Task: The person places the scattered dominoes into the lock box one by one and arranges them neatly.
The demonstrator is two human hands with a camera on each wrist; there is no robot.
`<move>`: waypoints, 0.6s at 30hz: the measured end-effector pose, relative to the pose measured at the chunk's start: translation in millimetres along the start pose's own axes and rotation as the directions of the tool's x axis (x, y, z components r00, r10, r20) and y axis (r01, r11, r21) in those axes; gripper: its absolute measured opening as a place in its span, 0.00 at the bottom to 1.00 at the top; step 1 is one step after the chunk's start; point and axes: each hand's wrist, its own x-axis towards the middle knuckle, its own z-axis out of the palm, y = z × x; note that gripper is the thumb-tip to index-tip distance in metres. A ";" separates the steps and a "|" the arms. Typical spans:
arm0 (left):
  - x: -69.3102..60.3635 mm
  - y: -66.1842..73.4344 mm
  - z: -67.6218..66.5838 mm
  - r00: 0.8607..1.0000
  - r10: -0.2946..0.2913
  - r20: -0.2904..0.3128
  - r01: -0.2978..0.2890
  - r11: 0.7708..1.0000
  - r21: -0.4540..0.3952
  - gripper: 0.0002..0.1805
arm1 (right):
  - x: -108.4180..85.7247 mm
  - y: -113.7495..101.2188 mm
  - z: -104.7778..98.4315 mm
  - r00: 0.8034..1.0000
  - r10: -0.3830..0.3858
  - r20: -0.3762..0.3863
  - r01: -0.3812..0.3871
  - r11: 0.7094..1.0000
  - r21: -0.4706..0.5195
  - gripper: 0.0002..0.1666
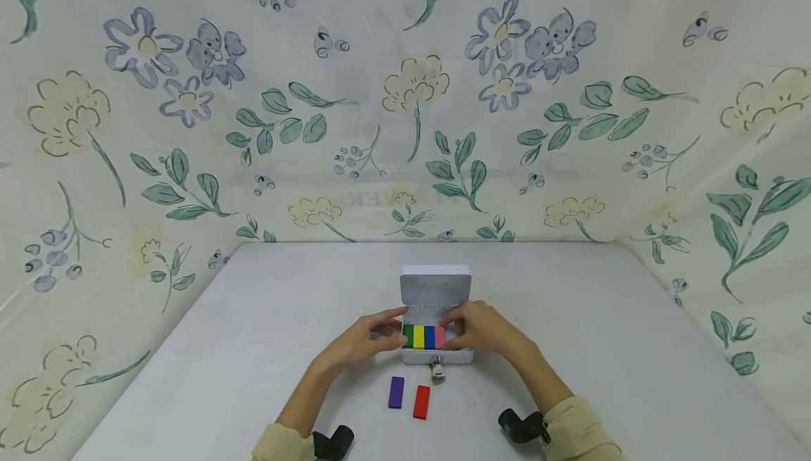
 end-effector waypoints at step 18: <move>-0.7 1.1 0.5 1.000 0.007 -0.002 -0.007 1.000 0.011 0.34 | -4.6 -2.3 -11.8 0.999 0.046 -0.027 -0.046 0.999 -0.013 0.20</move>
